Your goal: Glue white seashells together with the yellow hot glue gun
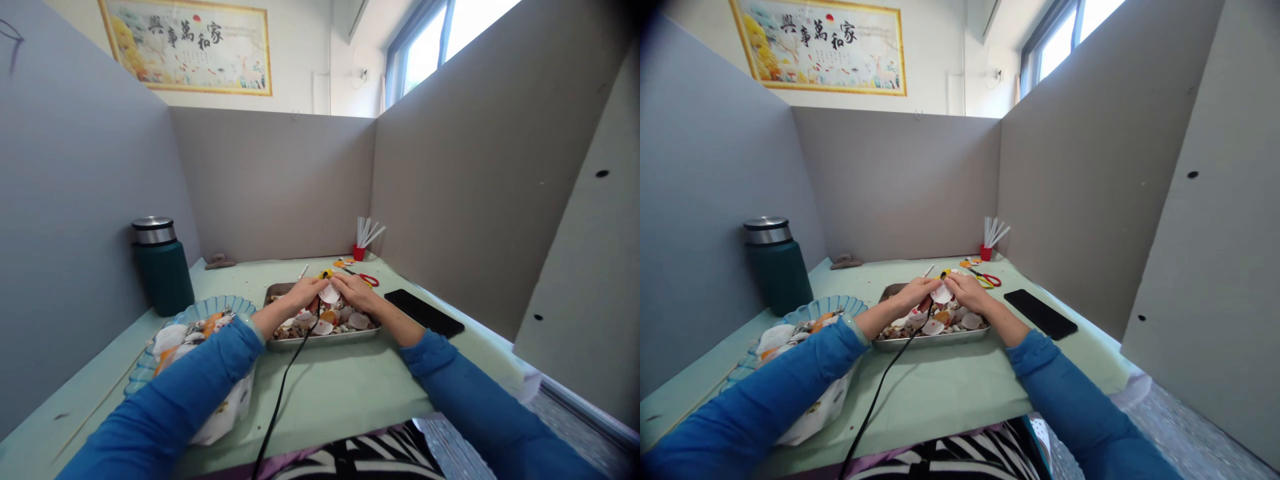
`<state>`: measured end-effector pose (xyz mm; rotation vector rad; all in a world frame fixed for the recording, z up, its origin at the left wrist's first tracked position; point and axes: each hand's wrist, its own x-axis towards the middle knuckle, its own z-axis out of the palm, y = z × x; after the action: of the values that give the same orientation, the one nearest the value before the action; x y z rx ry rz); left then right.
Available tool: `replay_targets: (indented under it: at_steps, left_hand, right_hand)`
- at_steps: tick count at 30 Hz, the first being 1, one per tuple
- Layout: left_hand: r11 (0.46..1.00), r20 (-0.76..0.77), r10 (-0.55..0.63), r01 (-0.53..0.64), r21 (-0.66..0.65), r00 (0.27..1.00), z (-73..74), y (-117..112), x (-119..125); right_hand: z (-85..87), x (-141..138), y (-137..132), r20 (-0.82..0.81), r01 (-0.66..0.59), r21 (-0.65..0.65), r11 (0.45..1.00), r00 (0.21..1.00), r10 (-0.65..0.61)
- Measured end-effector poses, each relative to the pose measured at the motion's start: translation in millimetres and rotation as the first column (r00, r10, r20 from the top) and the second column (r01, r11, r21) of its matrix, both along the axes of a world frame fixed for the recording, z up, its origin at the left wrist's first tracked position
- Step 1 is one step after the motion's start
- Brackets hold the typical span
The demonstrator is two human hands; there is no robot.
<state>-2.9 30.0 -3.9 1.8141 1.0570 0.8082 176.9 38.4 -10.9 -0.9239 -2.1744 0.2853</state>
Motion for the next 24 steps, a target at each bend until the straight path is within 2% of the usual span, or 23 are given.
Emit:
replay_targets:
  at_steps: [15, 24]
  left_hand:
    - [0.998, -0.017, -0.045, 0.046, 0.030, 0.999, -0.6, -0.4, -0.2]
    - [0.999, -0.032, -0.031, 0.032, 0.031, 0.999, 1.0, -3.8, 0.3]
  right_hand:
    - [-0.5, 0.9, 0.6, -0.091, -0.070, -0.052, 0.996, 0.994, 0.065]
    - [-3.5, 1.6, 5.0, -0.060, -0.047, -0.044, 0.998, 0.997, 0.044]
